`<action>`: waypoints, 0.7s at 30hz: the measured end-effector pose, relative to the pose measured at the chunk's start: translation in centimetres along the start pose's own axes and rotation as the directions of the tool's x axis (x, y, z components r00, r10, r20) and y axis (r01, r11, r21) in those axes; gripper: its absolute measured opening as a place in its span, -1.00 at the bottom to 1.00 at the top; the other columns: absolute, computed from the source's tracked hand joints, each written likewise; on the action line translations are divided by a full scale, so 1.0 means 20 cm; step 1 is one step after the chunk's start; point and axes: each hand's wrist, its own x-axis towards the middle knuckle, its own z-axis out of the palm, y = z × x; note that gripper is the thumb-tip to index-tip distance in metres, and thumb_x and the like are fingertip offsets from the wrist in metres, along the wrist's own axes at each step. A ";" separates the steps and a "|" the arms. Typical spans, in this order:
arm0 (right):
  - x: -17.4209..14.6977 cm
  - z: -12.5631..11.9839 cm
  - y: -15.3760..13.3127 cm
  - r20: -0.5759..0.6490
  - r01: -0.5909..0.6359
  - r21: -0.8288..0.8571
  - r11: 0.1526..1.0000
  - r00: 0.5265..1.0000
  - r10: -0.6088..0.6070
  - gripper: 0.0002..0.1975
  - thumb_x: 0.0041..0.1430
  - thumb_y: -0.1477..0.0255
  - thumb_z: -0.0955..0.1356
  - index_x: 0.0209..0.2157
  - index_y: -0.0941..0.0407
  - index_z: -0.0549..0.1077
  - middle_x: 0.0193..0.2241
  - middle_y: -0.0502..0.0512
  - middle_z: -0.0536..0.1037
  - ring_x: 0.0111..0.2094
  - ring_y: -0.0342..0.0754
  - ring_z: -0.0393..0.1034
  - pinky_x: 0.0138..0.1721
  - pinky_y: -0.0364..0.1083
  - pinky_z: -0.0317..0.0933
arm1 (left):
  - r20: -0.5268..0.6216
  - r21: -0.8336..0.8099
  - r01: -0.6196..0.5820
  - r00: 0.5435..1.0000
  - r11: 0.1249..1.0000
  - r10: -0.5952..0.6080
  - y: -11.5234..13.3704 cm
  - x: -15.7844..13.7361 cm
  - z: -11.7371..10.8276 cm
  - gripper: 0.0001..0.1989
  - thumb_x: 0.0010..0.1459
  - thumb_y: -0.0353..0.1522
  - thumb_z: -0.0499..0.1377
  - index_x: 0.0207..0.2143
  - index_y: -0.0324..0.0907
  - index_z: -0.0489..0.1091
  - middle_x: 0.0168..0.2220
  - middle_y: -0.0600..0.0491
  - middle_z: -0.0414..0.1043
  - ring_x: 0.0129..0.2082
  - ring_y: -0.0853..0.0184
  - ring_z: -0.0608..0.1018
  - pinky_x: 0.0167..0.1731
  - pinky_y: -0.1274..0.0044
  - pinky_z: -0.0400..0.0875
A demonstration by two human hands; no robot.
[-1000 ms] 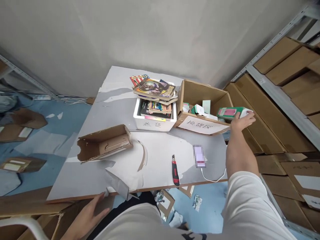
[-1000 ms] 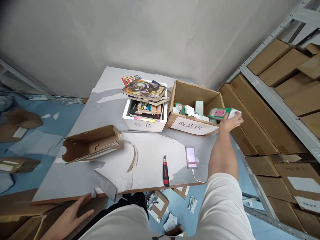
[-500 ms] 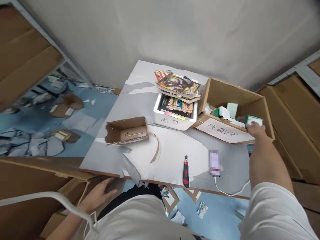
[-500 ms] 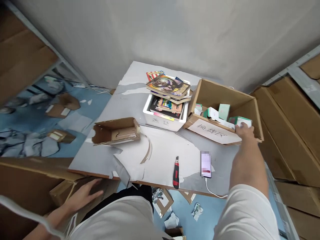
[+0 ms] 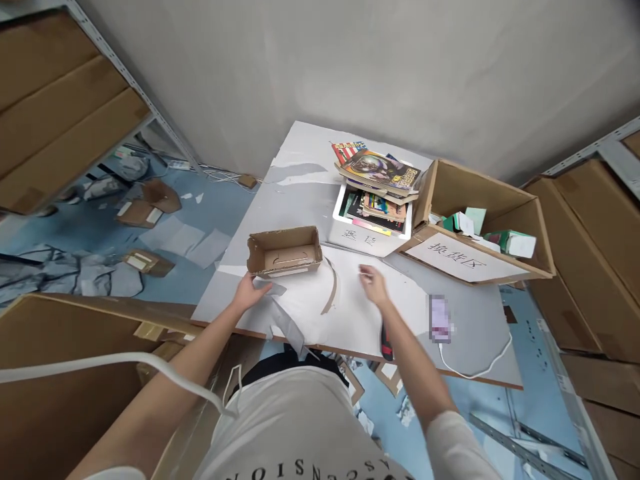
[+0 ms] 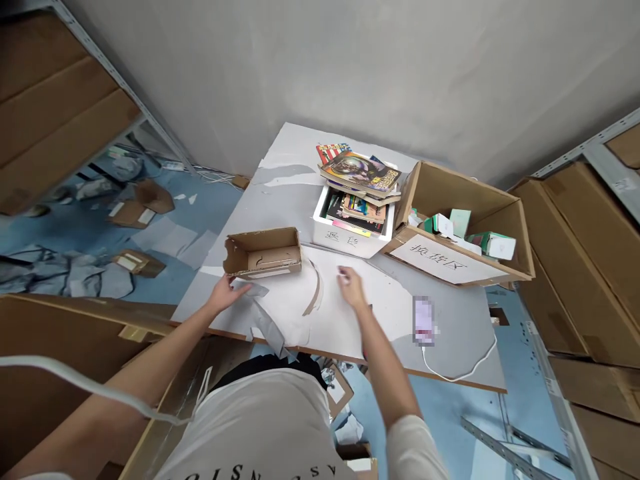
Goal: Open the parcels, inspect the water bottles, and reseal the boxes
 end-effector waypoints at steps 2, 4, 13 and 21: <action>-0.07 0.33 -0.07 0.194 -0.039 0.111 0.993 0.981 0.016 -0.71 0.18 0.38 0.35 -0.06 0.16 0.41 -0.10 0.12 0.48 -0.19 -0.09 0.44 -0.18 -0.05 0.39 | 0.015 -0.082 0.020 1.000 0.996 -0.019 -0.02 0.03 0.03 -0.41 -0.16 -0.22 0.31 -0.06 -0.21 0.26 0.05 -0.22 0.37 0.09 -0.01 0.40 -0.04 0.21 0.36; -0.09 0.56 -0.10 0.351 -0.156 0.246 0.957 0.934 0.062 -0.55 0.02 0.57 0.40 -0.01 0.07 0.37 -0.03 0.15 0.47 -0.06 0.00 0.42 -0.14 0.02 0.38 | 0.019 -0.153 0.050 0.999 0.987 -0.047 -0.03 0.05 0.06 -0.44 -0.14 -0.26 0.29 -0.07 -0.19 0.23 0.04 -0.21 0.37 0.09 0.04 0.41 -0.01 0.23 0.34; -0.18 0.53 -0.12 0.246 -0.191 0.446 0.875 0.966 0.086 -0.60 0.05 0.47 0.27 -0.02 0.12 0.22 -0.04 0.21 0.43 -0.05 -0.01 0.37 0.06 0.04 0.22 | -0.061 -0.179 -0.119 0.992 0.977 0.110 0.08 -0.06 0.04 -0.53 0.03 -0.18 0.18 -0.03 -0.20 0.28 -0.06 -0.11 0.40 -0.05 0.18 0.47 -0.06 0.34 0.39; -0.55 0.19 0.09 0.113 -0.348 0.203 0.915 0.937 0.331 -0.60 0.15 0.28 0.23 0.01 0.10 0.31 -0.24 0.16 0.50 -0.24 0.03 0.39 -0.11 0.05 0.29 | 0.181 -0.094 -0.217 0.956 0.972 0.231 0.23 -0.23 0.26 -0.49 0.08 -0.15 0.13 0.04 -0.23 0.37 -0.24 -0.06 0.33 -0.25 0.24 0.48 -0.28 0.43 0.48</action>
